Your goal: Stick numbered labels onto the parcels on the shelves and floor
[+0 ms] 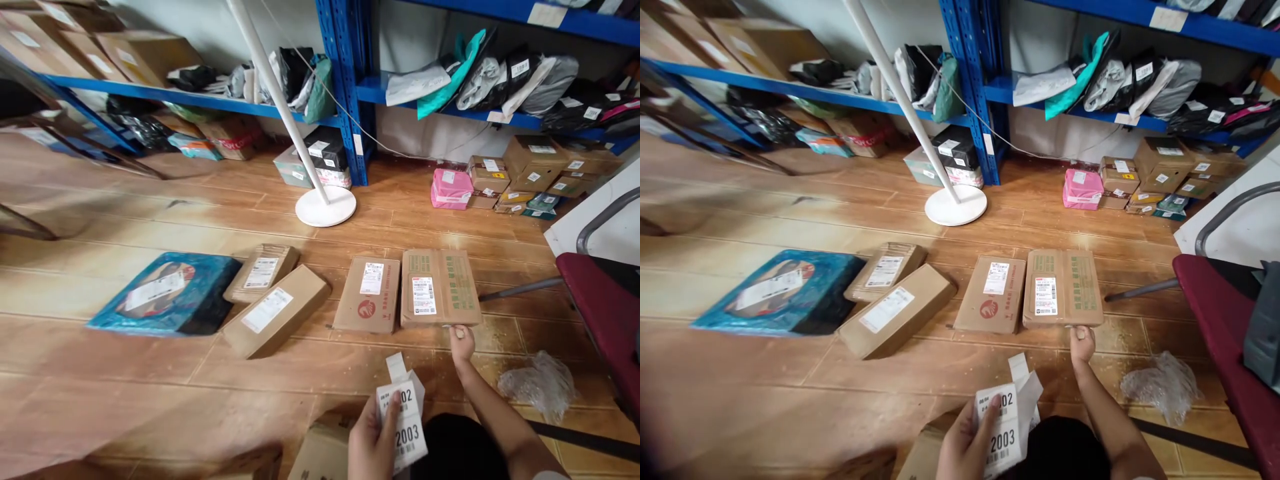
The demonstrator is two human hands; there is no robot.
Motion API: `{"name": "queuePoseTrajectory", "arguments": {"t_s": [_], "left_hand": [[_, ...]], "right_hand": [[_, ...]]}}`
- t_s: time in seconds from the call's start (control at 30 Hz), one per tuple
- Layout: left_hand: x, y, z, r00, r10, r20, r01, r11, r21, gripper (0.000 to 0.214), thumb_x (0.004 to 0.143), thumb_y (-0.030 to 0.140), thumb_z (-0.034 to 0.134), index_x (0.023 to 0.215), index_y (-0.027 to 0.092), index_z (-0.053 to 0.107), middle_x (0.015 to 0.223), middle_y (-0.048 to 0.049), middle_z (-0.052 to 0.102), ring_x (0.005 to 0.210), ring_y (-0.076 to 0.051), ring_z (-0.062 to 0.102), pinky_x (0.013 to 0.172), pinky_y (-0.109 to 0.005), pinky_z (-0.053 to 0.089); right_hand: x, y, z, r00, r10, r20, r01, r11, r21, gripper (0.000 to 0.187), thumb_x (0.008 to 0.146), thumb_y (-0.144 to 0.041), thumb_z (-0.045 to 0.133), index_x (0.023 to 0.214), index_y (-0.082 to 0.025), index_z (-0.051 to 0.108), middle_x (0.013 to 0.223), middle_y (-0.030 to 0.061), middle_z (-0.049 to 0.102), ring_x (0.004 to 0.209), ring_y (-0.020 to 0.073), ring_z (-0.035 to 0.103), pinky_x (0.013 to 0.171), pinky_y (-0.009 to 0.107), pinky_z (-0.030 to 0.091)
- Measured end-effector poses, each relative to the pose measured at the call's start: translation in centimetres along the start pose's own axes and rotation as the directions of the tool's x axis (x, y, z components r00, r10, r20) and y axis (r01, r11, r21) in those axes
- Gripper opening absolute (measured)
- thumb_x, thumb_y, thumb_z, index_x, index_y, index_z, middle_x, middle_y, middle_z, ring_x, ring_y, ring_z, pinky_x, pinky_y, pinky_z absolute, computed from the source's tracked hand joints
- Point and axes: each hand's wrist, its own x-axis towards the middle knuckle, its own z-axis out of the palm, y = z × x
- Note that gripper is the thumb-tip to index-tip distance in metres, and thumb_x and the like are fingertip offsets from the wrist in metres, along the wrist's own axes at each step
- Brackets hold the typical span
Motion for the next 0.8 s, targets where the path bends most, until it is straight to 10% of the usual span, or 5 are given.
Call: {"name": "queuePoseTrajectory", "arguments": {"t_s": [0.17, 0.23, 0.3, 0.47, 0.8], "left_hand": [[0.4, 0.3, -0.8, 0.997, 0.054, -0.050, -0.054, 0.998, -0.009, 0.063, 0.061, 0.078, 0.062, 0.074, 0.017, 0.071, 0.060, -0.0034, 0.068, 0.058, -0.020, 0.060, 0.052, -0.025, 0.045], [1.1, 0.5, -1.7, 0.993, 0.089, -0.084, -0.087, 0.996, 0.029, 0.064, 0.058, 0.079, 0.063, 0.065, 0.016, 0.069, 0.052, -0.0023, 0.063, 0.053, -0.018, 0.056, 0.049, -0.024, 0.041], [1.9, 0.5, -2.7, 0.989, 0.088, -0.118, -0.086, 0.996, 0.018, 0.067, 0.055, 0.081, 0.063, 0.062, 0.015, 0.069, 0.048, -0.0015, 0.060, 0.049, -0.017, 0.053, 0.046, -0.024, 0.039], [3.3, 0.1, -4.5, 0.995, 0.040, -0.096, -0.053, 0.990, -0.131, 0.072, 0.054, 0.081, 0.065, 0.074, 0.012, 0.072, 0.055, -0.0040, 0.065, 0.053, -0.019, 0.058, 0.046, -0.025, 0.043], [1.6, 3.7, -4.0, 0.989, -0.144, 0.037, 0.139, 0.810, -0.570, 0.053, 0.051, 0.053, 0.079, 0.085, 0.014, 0.069, 0.073, -0.0059, 0.075, 0.076, -0.024, 0.071, 0.062, -0.029, 0.055]], "right_hand": [[-5.9, -7.6, -0.3, 0.858, -0.077, 0.508, 0.018, 0.993, 0.121, 0.041, 0.074, -0.061, 0.061, 0.064, -0.021, 0.063, 0.064, 0.0044, 0.065, 0.063, 0.0200, 0.062, 0.057, 0.030, 0.047], [-9.4, -12.1, -1.0, 0.299, -0.206, 0.932, -0.030, 0.974, 0.225, 0.042, 0.072, -0.060, 0.069, 0.078, -0.018, 0.069, 0.071, 0.0041, 0.067, 0.063, 0.0167, 0.060, 0.055, 0.027, 0.045], [-12.3, -16.6, -2.0, 0.101, -0.247, 0.964, -0.036, 0.967, 0.252, 0.044, 0.071, -0.059, 0.074, 0.083, -0.017, 0.071, 0.069, 0.0020, 0.065, 0.058, 0.0125, 0.055, 0.053, 0.024, 0.042], [-15.3, -22.3, -3.1, 0.143, -0.304, 0.942, 0.006, 0.952, 0.306, 0.047, 0.066, -0.061, 0.077, 0.081, -0.017, 0.073, 0.069, 0.0003, 0.065, 0.059, 0.0104, 0.052, 0.057, 0.025, 0.042], [-15.1, -22.0, -2.7, 0.219, -0.348, 0.911, 0.110, 0.937, 0.331, 0.035, 0.070, -0.050, 0.078, 0.080, -0.018, 0.071, 0.074, 0.0019, 0.069, 0.069, 0.0146, 0.062, 0.066, 0.028, 0.049]]}}
